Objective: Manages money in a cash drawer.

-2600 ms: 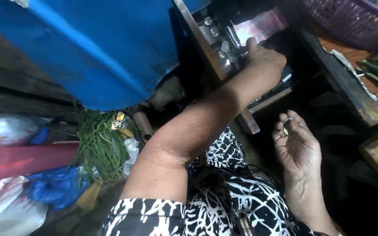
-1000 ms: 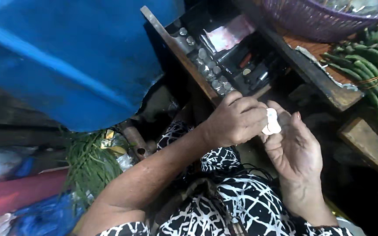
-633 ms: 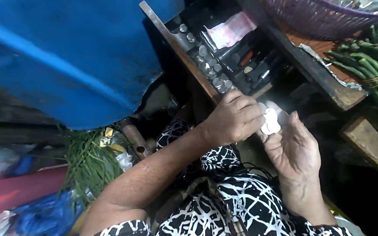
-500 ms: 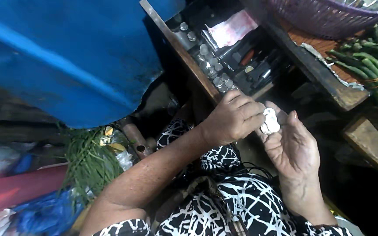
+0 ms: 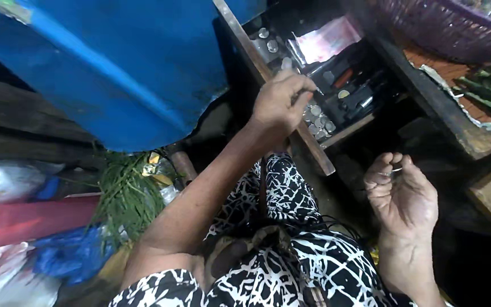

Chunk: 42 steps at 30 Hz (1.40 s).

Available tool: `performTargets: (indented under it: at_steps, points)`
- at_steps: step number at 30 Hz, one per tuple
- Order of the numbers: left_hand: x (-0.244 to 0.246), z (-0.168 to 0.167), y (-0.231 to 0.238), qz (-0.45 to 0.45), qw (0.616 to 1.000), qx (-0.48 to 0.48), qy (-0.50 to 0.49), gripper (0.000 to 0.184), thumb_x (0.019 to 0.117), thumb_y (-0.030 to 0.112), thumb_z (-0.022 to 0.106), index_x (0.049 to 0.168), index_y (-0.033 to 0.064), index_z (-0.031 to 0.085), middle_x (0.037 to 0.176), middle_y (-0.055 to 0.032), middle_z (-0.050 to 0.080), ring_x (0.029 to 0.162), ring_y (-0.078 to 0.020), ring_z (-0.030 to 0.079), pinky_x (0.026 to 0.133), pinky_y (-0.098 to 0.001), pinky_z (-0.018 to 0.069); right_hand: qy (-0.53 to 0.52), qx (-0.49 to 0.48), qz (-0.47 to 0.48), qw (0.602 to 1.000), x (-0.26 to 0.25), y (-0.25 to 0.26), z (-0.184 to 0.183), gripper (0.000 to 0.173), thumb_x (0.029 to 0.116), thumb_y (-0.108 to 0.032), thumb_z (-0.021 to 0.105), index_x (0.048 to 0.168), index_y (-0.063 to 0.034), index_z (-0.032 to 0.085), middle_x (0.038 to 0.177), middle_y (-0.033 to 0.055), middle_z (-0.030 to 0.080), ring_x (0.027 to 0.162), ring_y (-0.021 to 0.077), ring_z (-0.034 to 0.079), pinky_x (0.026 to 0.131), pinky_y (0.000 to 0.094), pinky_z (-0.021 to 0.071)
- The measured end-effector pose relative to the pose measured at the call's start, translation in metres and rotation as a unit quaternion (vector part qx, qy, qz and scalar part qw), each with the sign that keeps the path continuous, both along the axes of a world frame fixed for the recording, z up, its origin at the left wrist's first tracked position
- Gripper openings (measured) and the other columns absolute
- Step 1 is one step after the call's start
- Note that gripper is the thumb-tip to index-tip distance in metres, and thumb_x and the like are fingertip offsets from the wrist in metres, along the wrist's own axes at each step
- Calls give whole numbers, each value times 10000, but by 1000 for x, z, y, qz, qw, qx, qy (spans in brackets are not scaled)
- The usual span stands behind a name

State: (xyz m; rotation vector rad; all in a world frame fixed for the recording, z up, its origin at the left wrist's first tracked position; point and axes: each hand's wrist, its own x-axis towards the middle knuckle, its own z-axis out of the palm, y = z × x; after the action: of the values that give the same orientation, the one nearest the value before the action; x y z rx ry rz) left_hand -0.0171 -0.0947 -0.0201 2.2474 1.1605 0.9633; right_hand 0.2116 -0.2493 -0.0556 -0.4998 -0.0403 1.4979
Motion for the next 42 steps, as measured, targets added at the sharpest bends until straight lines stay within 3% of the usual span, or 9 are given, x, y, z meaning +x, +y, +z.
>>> performTargets:
  at_steps: [3,5,8,11,14,23,29,33,42]
  points:
    - [4,1,3,-32,994,-41,101,184,986,104,599,1049,39,759,1017,-137,702,1013,-265,663,959,-496,481,24,31,12,999,3,0,-1,230,1004,-62,450,960,5,665,900,120,697,780,171,708,709,269,607]
    - [10,13,7,-56,975,-97,190,198,996,100,582,1070,61,761,1042,-138,693,1065,-298,642,1007,-558,413,16,43,5,999,5,2,1,221,970,-23,452,967,4,672,905,125,705,790,179,714,721,275,608]
    - [22,24,19,-106,940,-137,294,209,1014,109,564,1084,88,759,1108,-125,710,1141,-310,630,1027,-582,397,10,35,-1,999,3,3,2,250,985,-29,424,996,6,671,931,135,712,804,193,722,732,283,614]
    - [37,23,26,-133,909,-149,367,154,982,100,607,1035,99,752,1057,-127,697,1061,-319,656,928,-558,497,15,13,11,1000,-2,3,0,248,990,-33,419,1014,6,663,939,135,708,804,187,719,733,281,616]
    - [52,27,26,-110,881,-186,421,116,951,108,653,1035,110,733,1027,-126,702,1019,-338,663,861,-566,512,17,4,14,1000,-4,2,-3,229,978,-21,440,1023,9,663,955,139,711,818,187,722,741,281,617]
    - [70,29,27,-71,856,-227,459,90,917,146,704,894,76,653,947,-147,661,939,-355,652,762,-569,518,-9,12,12,1000,0,0,-4,220,972,-28,458,1017,-14,673,952,133,709,814,188,716,744,290,615]
    - [61,28,38,-110,879,-245,394,65,931,87,690,910,45,646,881,-132,628,833,-309,619,723,-525,514,-22,1,4,1000,2,-3,-8,233,979,-33,442,1035,-18,668,960,127,710,800,177,713,722,283,613]
    - [60,36,44,-132,878,-256,383,71,955,67,677,1004,35,718,930,-114,684,867,-264,646,796,-481,530,-18,-11,0,1000,4,-3,-9,240,982,-27,430,1032,-22,665,964,133,713,806,180,719,727,282,616]
    - [57,41,48,-134,872,-304,360,123,980,60,654,1070,81,734,968,-53,726,776,-135,670,750,-329,563,-12,-25,3,1000,1,0,-10,252,994,-32,416,1032,-19,664,973,148,716,812,189,724,729,290,619]
